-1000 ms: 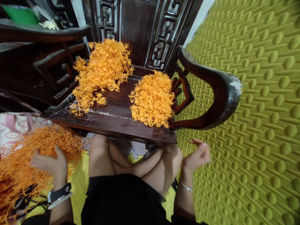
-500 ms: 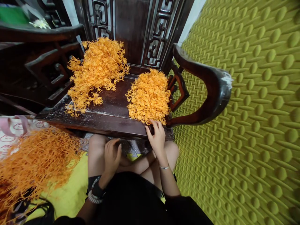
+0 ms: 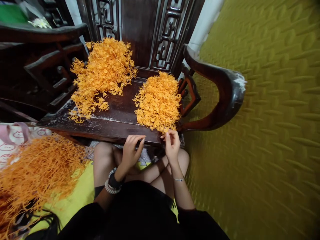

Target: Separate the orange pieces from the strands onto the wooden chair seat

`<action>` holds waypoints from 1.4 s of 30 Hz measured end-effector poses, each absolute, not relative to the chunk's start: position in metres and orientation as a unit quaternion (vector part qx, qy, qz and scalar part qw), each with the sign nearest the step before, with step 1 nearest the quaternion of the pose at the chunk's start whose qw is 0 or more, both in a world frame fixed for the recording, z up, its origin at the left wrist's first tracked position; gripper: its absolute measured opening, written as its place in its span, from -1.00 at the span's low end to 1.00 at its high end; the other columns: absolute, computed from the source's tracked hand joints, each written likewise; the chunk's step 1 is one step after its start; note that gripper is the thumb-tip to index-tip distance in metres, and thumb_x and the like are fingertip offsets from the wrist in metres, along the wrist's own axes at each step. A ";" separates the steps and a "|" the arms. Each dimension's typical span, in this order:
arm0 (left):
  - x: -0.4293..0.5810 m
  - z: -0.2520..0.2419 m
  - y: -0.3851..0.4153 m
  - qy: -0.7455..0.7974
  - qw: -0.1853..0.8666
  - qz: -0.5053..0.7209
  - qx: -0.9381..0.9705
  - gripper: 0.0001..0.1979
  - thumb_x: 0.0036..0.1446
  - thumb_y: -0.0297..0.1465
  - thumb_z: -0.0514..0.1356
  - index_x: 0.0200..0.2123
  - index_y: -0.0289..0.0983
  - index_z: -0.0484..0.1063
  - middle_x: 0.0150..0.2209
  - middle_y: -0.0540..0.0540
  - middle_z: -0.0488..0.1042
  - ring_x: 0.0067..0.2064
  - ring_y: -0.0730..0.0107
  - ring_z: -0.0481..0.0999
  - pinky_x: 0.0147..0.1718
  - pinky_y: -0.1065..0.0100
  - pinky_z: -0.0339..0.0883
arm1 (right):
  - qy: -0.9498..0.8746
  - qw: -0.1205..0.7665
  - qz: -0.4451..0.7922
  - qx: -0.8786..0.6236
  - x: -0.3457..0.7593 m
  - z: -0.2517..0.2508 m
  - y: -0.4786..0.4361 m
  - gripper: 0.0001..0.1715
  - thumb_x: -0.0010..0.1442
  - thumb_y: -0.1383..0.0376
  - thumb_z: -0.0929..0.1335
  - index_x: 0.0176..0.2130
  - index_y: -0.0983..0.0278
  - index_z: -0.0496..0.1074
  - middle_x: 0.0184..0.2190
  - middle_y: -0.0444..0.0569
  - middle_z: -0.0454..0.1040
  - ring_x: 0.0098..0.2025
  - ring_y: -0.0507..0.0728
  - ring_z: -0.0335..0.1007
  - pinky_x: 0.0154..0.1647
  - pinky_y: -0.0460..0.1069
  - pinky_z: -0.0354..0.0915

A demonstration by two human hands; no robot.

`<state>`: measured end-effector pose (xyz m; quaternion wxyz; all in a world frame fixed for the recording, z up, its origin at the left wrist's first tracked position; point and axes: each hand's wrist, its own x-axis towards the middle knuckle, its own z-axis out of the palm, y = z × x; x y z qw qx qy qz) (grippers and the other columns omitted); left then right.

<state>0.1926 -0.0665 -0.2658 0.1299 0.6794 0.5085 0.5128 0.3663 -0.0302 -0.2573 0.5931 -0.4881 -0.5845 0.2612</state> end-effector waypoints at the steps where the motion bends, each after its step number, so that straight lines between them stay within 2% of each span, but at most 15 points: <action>1: 0.193 -0.265 -0.065 0.510 0.136 0.513 0.677 -0.83 0.28 -0.40 0.06 -0.16 -0.24 0.43 -0.20 -0.12 0.55 -0.14 0.26 0.45 -0.12 0.21 0.32 | -0.576 0.596 0.294 -0.477 0.368 -0.256 -0.030 -0.84 0.26 0.18 0.27 -0.30 0.22 0.26 -0.48 -0.15 0.37 -0.46 0.02 0.36 -0.39 -0.06 0.30; 5: 0.195 -0.264 -0.063 0.513 0.172 0.516 0.664 -0.81 0.28 -0.37 0.06 -0.13 -0.24 0.43 -0.20 -0.12 0.54 -0.17 0.26 0.45 -0.15 0.23 0.32 | -0.577 0.578 0.361 -0.450 0.373 -0.248 -0.032 -0.81 0.20 0.17 0.33 -0.25 0.22 0.28 -0.47 -0.16 0.40 -0.45 0.03 0.42 -0.40 -0.07 0.33; 11: 0.207 -0.261 -0.067 0.481 0.274 0.524 0.647 -0.60 0.25 -0.29 0.10 0.14 -0.20 0.25 -0.08 -0.16 0.49 -0.22 0.29 0.45 -0.20 0.25 0.35 | -0.625 0.519 0.374 -0.448 0.363 -0.244 -0.046 -0.83 0.19 0.19 0.34 -0.23 0.24 0.36 -0.36 -0.08 0.46 -0.39 0.06 0.45 -0.29 -0.01 0.40; 14: 0.213 -0.258 -0.066 0.480 0.283 0.512 0.654 -0.62 0.25 -0.28 0.10 0.11 -0.19 0.29 -0.09 -0.16 0.48 -0.19 0.28 0.45 -0.17 0.24 0.35 | -0.649 0.507 0.319 -0.469 0.358 -0.247 -0.048 -0.83 0.21 0.20 0.33 -0.24 0.26 0.40 -0.34 -0.04 0.49 -0.34 0.08 0.44 -0.27 0.00 0.40; 17: 0.211 -0.259 -0.063 0.498 0.269 0.516 0.643 -0.64 0.25 -0.31 0.10 0.09 -0.21 0.30 -0.09 -0.17 0.48 -0.16 0.27 0.45 -0.19 0.26 0.36 | -0.677 0.494 0.194 -0.511 0.361 -0.250 -0.041 -0.82 0.23 0.22 0.30 -0.25 0.27 0.42 -0.34 -0.02 0.48 -0.30 0.10 0.41 -0.23 0.02 0.38; 21: 0.180 -0.260 -0.051 0.550 0.188 0.523 0.624 -0.65 0.25 -0.32 0.09 0.09 -0.23 0.31 -0.07 -0.18 0.48 -0.13 0.24 0.44 -0.15 0.23 0.35 | -0.692 0.447 0.022 -0.567 0.371 -0.253 -0.024 -0.78 0.23 0.22 0.30 -0.17 0.28 0.43 -0.26 0.05 0.43 -0.13 0.18 0.34 -0.06 0.12 0.31; 23: 0.150 -0.257 -0.038 0.588 0.106 0.512 0.617 -0.64 0.24 -0.30 0.10 0.08 -0.27 0.32 -0.04 -0.22 0.46 -0.05 0.16 0.41 -0.05 0.15 0.31 | -0.690 0.443 -0.003 -0.572 0.373 -0.255 -0.019 -0.72 0.22 0.19 0.31 -0.11 0.29 0.42 -0.19 0.08 0.38 -0.07 0.20 0.31 -0.01 0.15 0.29; 25: 0.114 -0.250 -0.020 0.628 0.027 0.478 0.613 -0.62 0.23 -0.26 0.12 0.06 -0.30 0.35 0.02 -0.27 0.42 0.07 0.05 0.34 0.09 0.05 0.19 | -0.681 0.460 -0.011 -0.569 0.372 -0.258 -0.017 -0.69 0.24 0.17 0.29 -0.09 0.30 0.42 -0.15 0.11 0.35 -0.04 0.21 0.31 0.01 0.15 0.28; 29: 0.048 -0.238 0.015 0.714 -0.076 0.424 0.553 -0.53 0.15 -0.22 0.19 0.08 -0.31 0.34 0.19 -0.35 0.24 0.24 -0.19 0.11 0.18 -0.16 -0.02 | -0.657 0.495 -0.005 -0.569 0.368 -0.260 -0.016 -0.67 0.33 0.23 0.16 -0.16 0.32 0.43 -0.22 0.11 0.42 -0.14 0.17 0.39 -0.06 0.09 0.30; 31: 0.026 -0.236 0.027 0.751 -0.089 0.396 0.521 -0.41 0.10 -0.20 0.23 0.13 -0.37 0.28 0.22 -0.44 0.16 0.24 -0.30 0.07 0.15 -0.24 -0.02 | -0.642 0.499 0.005 -0.582 0.367 -0.259 -0.012 -0.72 0.30 0.22 0.20 -0.22 0.32 0.42 -0.31 0.06 0.46 -0.27 0.14 0.41 -0.17 0.05 0.32; 33: 0.011 -0.237 0.034 0.780 -0.078 0.381 0.491 -0.30 0.04 -0.19 0.28 0.16 -0.45 0.22 0.17 -0.52 0.20 0.18 -0.35 0.16 0.10 -0.23 0.08 | -0.614 0.501 0.015 -0.610 0.366 -0.257 -0.007 -0.78 0.23 0.20 0.28 -0.25 0.31 0.39 -0.41 -0.01 0.45 -0.42 0.10 0.37 -0.31 0.00 0.30; 35: 0.000 -0.239 0.036 0.793 -0.062 0.386 0.468 -0.24 -0.02 -0.20 0.32 0.18 -0.46 0.20 0.10 -0.52 0.26 0.09 -0.31 0.30 0.02 -0.14 0.22 | -0.586 0.502 0.014 -0.636 0.365 -0.254 -0.002 -0.78 0.17 0.20 0.33 -0.23 0.30 0.35 -0.45 -0.07 0.41 -0.51 0.07 0.29 -0.39 -0.02 0.25; 37: -0.008 -0.242 0.038 0.794 -0.046 0.394 0.460 -0.25 -0.05 -0.22 0.34 0.17 -0.42 0.23 0.04 -0.46 0.30 0.00 -0.24 0.39 -0.05 -0.07 0.30 | -0.574 0.511 -0.015 -0.640 0.362 -0.251 0.001 -0.74 0.13 0.20 0.34 -0.20 0.30 0.32 -0.38 -0.03 0.39 -0.45 0.10 0.28 -0.36 0.00 0.24; 40: -0.019 -0.247 0.039 0.778 -0.007 0.415 0.472 -0.29 -0.11 -0.25 0.38 0.11 -0.37 0.31 -0.11 -0.32 0.38 -0.10 -0.11 0.46 -0.08 -0.01 0.33 | -0.568 0.556 -0.087 -0.601 0.350 -0.246 -0.004 -0.76 0.14 0.25 0.33 -0.18 0.31 0.31 -0.25 0.10 0.35 -0.25 0.19 0.29 -0.26 0.07 0.24; 42: -0.025 -0.249 0.040 0.750 0.029 0.456 0.478 -0.32 -0.15 -0.26 0.40 0.07 -0.34 0.35 -0.25 -0.18 0.41 -0.21 0.05 0.48 -0.12 0.06 0.35 | -0.576 0.587 -0.103 -0.559 0.335 -0.245 -0.011 -0.82 0.16 0.30 0.31 -0.19 0.30 0.32 -0.26 0.09 0.34 -0.22 0.19 0.28 -0.26 0.08 0.24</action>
